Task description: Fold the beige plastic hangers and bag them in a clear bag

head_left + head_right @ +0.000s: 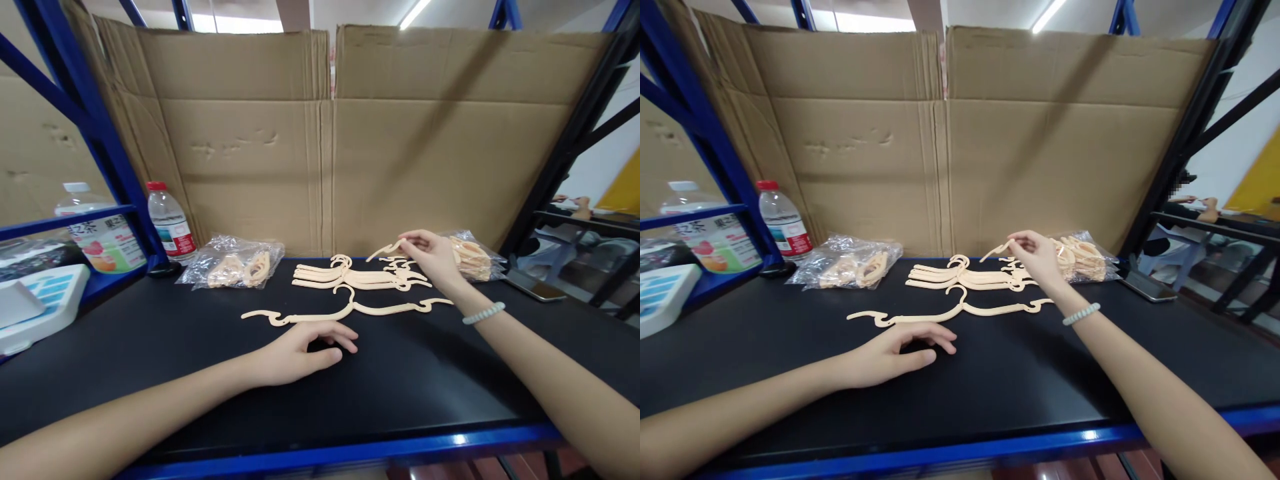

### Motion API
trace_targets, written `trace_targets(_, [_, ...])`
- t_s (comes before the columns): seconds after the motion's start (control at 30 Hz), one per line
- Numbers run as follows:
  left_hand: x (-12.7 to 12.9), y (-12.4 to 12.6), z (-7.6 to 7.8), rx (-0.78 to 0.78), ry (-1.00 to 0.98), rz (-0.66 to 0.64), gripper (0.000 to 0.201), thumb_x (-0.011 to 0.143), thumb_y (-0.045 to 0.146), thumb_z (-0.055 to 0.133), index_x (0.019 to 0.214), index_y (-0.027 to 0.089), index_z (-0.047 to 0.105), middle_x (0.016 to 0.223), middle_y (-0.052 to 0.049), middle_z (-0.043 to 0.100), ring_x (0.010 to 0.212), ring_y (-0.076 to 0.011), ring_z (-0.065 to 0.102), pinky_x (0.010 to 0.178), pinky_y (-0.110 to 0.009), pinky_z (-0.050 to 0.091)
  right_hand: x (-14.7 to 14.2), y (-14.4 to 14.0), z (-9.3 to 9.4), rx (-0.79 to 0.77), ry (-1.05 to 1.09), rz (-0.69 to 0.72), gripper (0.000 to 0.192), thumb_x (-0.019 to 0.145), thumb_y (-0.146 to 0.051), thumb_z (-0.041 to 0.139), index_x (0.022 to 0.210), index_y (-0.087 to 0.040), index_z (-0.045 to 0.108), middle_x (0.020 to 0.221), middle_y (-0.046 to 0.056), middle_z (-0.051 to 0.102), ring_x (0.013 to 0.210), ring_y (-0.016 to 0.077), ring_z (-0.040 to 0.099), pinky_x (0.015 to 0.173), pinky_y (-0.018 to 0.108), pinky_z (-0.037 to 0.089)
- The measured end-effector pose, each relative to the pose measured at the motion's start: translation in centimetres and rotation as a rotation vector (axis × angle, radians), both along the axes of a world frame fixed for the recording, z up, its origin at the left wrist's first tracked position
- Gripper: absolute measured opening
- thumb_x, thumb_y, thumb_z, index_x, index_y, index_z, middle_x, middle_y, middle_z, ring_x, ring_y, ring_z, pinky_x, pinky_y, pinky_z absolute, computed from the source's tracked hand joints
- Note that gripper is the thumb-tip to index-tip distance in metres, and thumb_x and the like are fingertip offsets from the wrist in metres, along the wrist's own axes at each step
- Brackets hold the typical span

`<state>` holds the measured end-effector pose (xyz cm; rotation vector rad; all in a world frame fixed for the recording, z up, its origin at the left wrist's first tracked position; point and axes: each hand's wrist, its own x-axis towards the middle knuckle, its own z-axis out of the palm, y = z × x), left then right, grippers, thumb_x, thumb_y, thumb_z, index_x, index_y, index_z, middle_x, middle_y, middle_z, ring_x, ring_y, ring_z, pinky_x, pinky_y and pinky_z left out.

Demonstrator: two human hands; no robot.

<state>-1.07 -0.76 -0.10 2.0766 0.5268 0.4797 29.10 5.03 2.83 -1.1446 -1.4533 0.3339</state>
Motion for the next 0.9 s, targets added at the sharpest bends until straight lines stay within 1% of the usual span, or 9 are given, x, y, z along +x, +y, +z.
trace_targets(0.1, [0.2,0.3,-0.4,-0.149,-0.082,0.062,0.035,0.091,0.035,0.056,0.121,0.018,0.057,0.111,-0.010,0.070,0.103,-0.0194,0.064,0.094,-0.037,0.045,-4.1,-2.1,-0.4,0.011,0.016,0.227,0.023,0.076,-0.038,0.066,0.088,-0.018,0.061,0.079,0.007,0.068,0.076,0.0205,0.067,0.072,0.035,0.056])
trace_targets(0.23, [0.4,0.5,-0.7,-0.269,-0.215,0.215,0.037,0.088,0.042,0.059,0.114,0.015,0.060,0.107,-0.011,0.069,0.091,-0.0190,0.066,0.084,-0.034,0.048,-8.4,-5.4,-1.4,0.134,-0.201,0.412,0.007,0.084,-0.024,0.058,0.089,-0.022,0.062,0.085,0.003,0.067,0.076,0.0169,0.065,0.069,0.030,0.055])
trace_targets(0.33, [0.4,0.5,-0.8,-0.343,-0.312,0.339,0.030,0.083,0.041,0.066,0.094,0.013,0.063,0.092,-0.007,0.070,0.076,-0.0153,0.065,0.072,-0.029,0.048,-9.8,-6.9,-1.9,0.226,-0.391,0.487,0.010,0.084,-0.016,0.056,0.087,-0.022,0.063,0.080,0.001,0.066,0.072,0.0154,0.062,0.068,0.029,0.053])
trace_targets(0.4, [0.4,0.5,-0.9,-0.397,-0.369,0.394,0.029,0.080,0.040,0.070,0.085,0.012,0.061,0.081,-0.005,0.069,0.067,-0.0123,0.062,0.068,-0.026,0.048,-9.9,-7.0,-2.0,0.205,-0.448,0.515,0.009,0.084,-0.016,0.058,0.089,-0.022,0.063,0.081,0.001,0.067,0.074,0.0159,0.062,0.069,0.029,0.052])
trace_targets(0.47, [0.4,0.5,-1.0,-0.438,-0.397,0.419,0.029,0.080,0.039,0.070,0.084,0.012,0.059,0.077,-0.003,0.068,0.064,-0.0107,0.061,0.066,-0.025,0.047,-9.2,-6.2,-2.0,0.144,-0.433,0.498,0.009,0.083,-0.020,0.060,0.092,-0.022,0.063,0.087,0.002,0.068,0.079,0.0168,0.063,0.071,0.029,0.052])
trace_targets(0.57, [0.4,0.5,-0.9,-0.480,-0.409,0.431,0.028,0.082,0.039,0.068,0.086,0.014,0.055,0.078,-0.004,0.070,0.062,-0.0105,0.062,0.065,-0.024,0.047,-6.7,-3.8,-2.2,0.069,-0.431,0.364,0.008,0.086,-0.023,0.057,0.091,-0.020,0.062,0.089,0.003,0.068,0.080,0.0174,0.064,0.071,0.030,0.052])
trace_targets(0.7, [0.4,0.4,-0.7,-0.511,-0.433,0.449,0.026,0.083,0.036,0.067,0.084,0.015,0.052,0.077,-0.005,0.071,0.062,-0.0104,0.062,0.065,-0.024,0.047,-2.8,-0.4,-3.3,-0.032,-0.773,0.135,0.010,0.081,-0.015,0.059,0.088,-0.017,0.065,0.089,0.007,0.069,0.086,0.0232,0.062,0.079,0.037,0.047])
trace_targets(0.8, [0.3,0.4,-0.6,-0.520,-0.466,0.481,0.023,0.081,0.031,0.068,0.085,0.016,0.051,0.073,-0.004,0.070,0.062,-0.0110,0.062,0.066,-0.024,0.048,-1.5,1.0,-4.3,-0.113,-0.907,0.104,0.008,0.079,-0.016,0.063,0.086,-0.016,0.067,0.086,0.008,0.068,0.085,0.0246,0.060,0.078,0.036,0.045])
trace_targets(0.9, [0.1,0.6,-0.5,-0.545,-0.504,0.519,0.021,0.076,0.024,0.070,0.086,0.016,0.053,0.068,-0.003,0.069,0.059,-0.0111,0.061,0.064,-0.024,0.048,-1.5,1.4,-4.9,-0.118,-0.908,0.108,0.005,0.080,-0.015,0.062,0.081,-0.017,0.066,0.082,0.007,0.067,0.083,0.0234,0.059,0.075,0.034,0.045])
